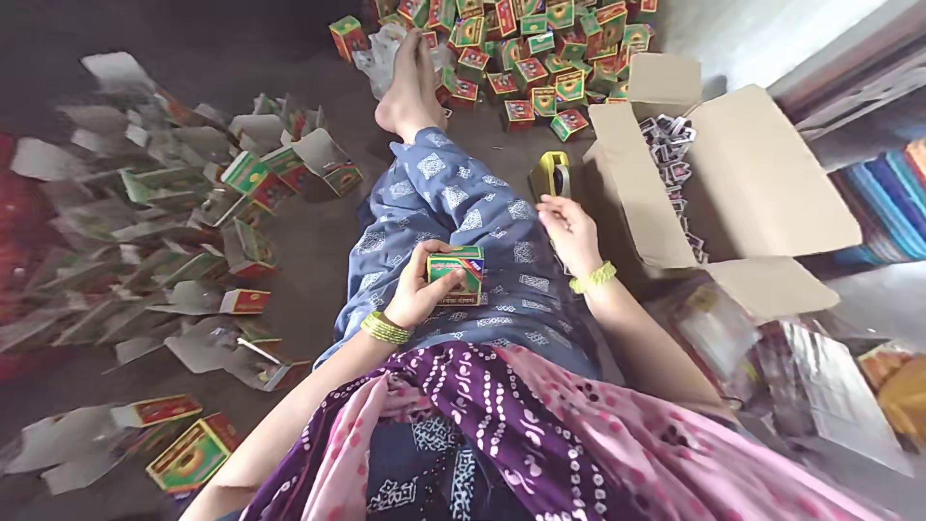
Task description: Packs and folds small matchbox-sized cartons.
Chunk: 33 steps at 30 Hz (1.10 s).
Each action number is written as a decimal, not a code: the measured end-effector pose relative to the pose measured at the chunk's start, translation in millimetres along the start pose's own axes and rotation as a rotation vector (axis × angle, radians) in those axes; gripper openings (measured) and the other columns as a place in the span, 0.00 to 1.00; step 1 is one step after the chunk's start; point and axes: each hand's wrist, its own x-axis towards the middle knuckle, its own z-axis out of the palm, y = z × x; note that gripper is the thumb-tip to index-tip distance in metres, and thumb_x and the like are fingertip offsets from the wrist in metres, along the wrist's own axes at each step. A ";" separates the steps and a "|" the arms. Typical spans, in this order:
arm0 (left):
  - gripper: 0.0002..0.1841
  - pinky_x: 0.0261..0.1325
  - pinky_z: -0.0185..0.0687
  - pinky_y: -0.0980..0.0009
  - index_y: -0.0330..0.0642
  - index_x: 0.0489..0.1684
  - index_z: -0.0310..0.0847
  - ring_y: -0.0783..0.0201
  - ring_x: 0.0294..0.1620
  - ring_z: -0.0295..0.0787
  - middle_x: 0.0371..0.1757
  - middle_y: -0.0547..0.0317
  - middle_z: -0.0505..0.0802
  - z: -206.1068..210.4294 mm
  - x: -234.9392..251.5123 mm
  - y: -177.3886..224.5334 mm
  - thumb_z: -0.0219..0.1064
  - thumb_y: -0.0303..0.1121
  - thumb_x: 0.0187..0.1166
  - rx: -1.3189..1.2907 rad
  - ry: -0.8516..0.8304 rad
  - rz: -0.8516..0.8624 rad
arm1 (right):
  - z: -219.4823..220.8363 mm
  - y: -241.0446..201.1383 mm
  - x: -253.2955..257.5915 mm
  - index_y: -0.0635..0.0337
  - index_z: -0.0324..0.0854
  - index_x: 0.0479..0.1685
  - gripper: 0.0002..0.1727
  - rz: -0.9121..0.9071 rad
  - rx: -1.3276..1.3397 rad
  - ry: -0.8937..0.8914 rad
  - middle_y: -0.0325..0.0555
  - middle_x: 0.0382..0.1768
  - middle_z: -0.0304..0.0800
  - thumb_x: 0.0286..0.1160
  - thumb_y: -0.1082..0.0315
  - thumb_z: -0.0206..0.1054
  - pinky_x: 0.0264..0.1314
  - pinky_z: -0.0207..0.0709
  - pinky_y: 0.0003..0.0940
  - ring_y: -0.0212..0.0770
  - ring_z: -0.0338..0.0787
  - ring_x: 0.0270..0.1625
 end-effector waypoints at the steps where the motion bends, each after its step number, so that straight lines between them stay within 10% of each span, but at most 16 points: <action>1: 0.22 0.54 0.94 0.60 0.38 0.68 0.69 0.60 0.50 0.95 0.54 0.54 0.93 -0.2 0.1 0.6 0.70 0.32 0.79 -0.001 0.010 -0.001 | -9.1 19.4 12.4 0.63 0.80 0.70 0.20 0.112 -0.105 0.095 0.52 0.61 0.91 0.84 0.65 0.64 0.68 0.84 0.44 0.43 0.91 0.62; 5: 0.15 0.52 0.93 0.65 0.36 0.65 0.71 0.66 0.47 0.93 0.52 0.58 0.92 1.2 2.6 1.9 0.58 0.31 0.84 0.021 0.016 0.016 | -32.7 89.6 52.3 0.65 0.71 0.80 0.25 0.456 -0.321 0.162 0.60 0.69 0.87 0.85 0.69 0.60 0.79 0.73 0.56 0.56 0.85 0.74; 10: 0.15 0.52 0.93 0.66 0.33 0.64 0.70 0.67 0.47 0.93 0.52 0.58 0.91 1.0 4.4 1.1 0.52 0.30 0.85 0.037 0.036 0.018 | -33.3 136.0 81.6 0.61 0.75 0.79 0.22 0.467 -0.360 -0.018 0.64 0.73 0.83 0.92 0.63 0.54 0.82 0.67 0.62 0.62 0.80 0.78; 18: 0.14 0.52 0.93 0.65 0.34 0.64 0.71 0.66 0.48 0.93 0.53 0.57 0.91 0.8 8.3 0.2 0.52 0.30 0.86 0.030 0.034 0.028 | -34.7 150.0 102.2 0.63 0.82 0.69 0.25 0.542 -0.162 0.033 0.60 0.60 0.91 0.73 0.63 0.77 0.73 0.78 0.54 0.55 0.90 0.64; 33: 0.14 0.52 0.93 0.66 0.36 0.64 0.71 0.66 0.47 0.94 0.52 0.58 0.92 1.3 6.3 -1.4 0.54 0.30 0.86 0.014 0.041 0.013 | -39.4 122.9 50.4 0.56 0.89 0.62 0.20 0.811 -0.023 0.095 0.56 0.55 0.92 0.76 0.55 0.75 0.63 0.80 0.57 0.53 0.90 0.58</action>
